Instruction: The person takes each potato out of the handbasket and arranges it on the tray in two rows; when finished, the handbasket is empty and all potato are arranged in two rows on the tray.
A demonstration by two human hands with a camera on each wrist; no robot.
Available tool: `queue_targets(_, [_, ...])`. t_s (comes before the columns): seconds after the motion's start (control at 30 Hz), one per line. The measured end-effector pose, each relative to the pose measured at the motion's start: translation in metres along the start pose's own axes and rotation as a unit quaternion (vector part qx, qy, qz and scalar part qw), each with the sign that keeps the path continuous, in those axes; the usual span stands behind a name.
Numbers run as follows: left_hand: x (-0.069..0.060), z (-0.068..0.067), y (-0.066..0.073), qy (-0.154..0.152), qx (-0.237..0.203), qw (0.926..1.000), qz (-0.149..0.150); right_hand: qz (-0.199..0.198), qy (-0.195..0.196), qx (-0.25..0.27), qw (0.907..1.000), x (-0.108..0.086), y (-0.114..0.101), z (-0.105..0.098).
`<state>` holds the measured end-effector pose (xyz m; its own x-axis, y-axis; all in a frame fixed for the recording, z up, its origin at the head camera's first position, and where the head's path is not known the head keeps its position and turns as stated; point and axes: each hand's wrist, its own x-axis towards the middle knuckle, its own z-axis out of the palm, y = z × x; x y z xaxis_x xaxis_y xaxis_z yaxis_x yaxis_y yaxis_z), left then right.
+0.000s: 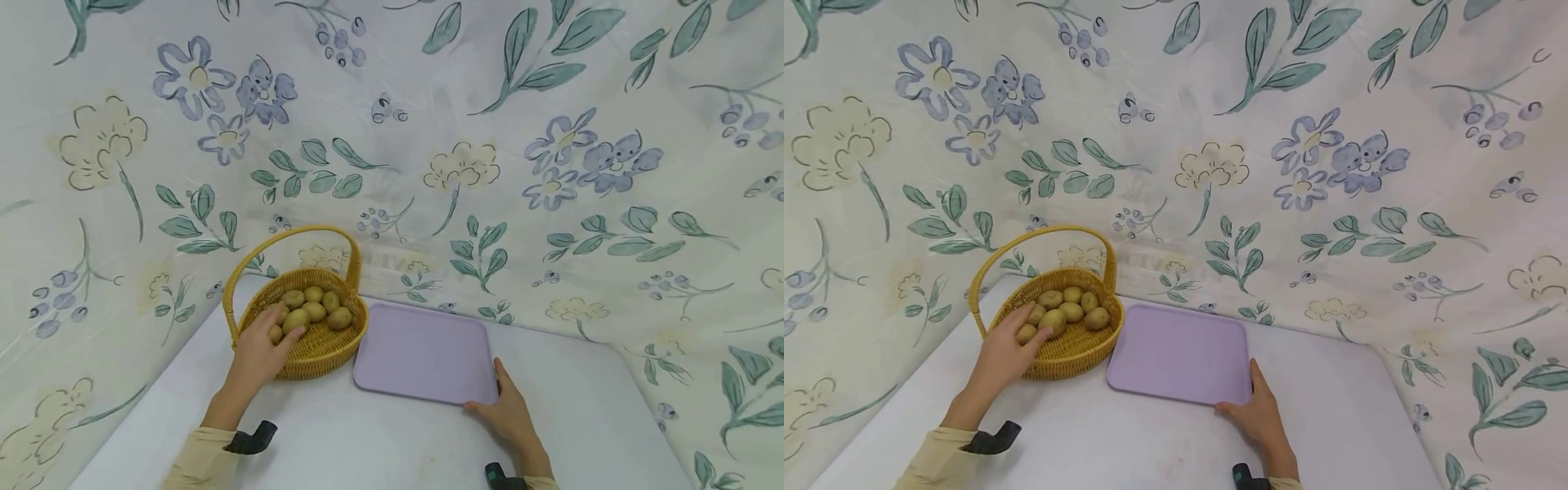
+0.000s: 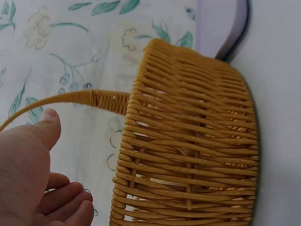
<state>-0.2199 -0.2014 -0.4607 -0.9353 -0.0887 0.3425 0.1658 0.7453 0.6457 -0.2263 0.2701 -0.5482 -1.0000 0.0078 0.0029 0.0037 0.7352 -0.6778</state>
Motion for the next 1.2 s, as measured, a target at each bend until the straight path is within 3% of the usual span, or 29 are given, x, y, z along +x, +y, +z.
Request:
queue_targets(0.17, [0.016,-0.002,0.0,-0.027,0.0,0.9993,-0.024,0.012,-0.009,-0.014,0.9998,0.002,0.0,0.0])
queue_targets(0.4, [0.035,-0.003,-0.001,-0.039,-0.001,0.9991,-0.016,0.01,-0.028,-0.019,0.9994,0.004,-0.003,-0.001])
queue_targets(0.67, [0.054,0.002,-0.002,-0.067,0.026,0.9973,-0.012,-0.002,-0.032,-0.03,0.999,0.006,-0.001,0.0])
queue_targets(0.97, [0.062,0.006,-0.011,-0.103,0.039,0.9931,-0.042,-0.011,-0.033,-0.032,0.9989,0.007,-0.002,0.0])
queue_targets(1.2, [0.067,0.009,-0.019,-0.105,0.05,0.9926,-0.035,-0.016,-0.04,-0.022,0.9988,0.008,0.0,-0.001])
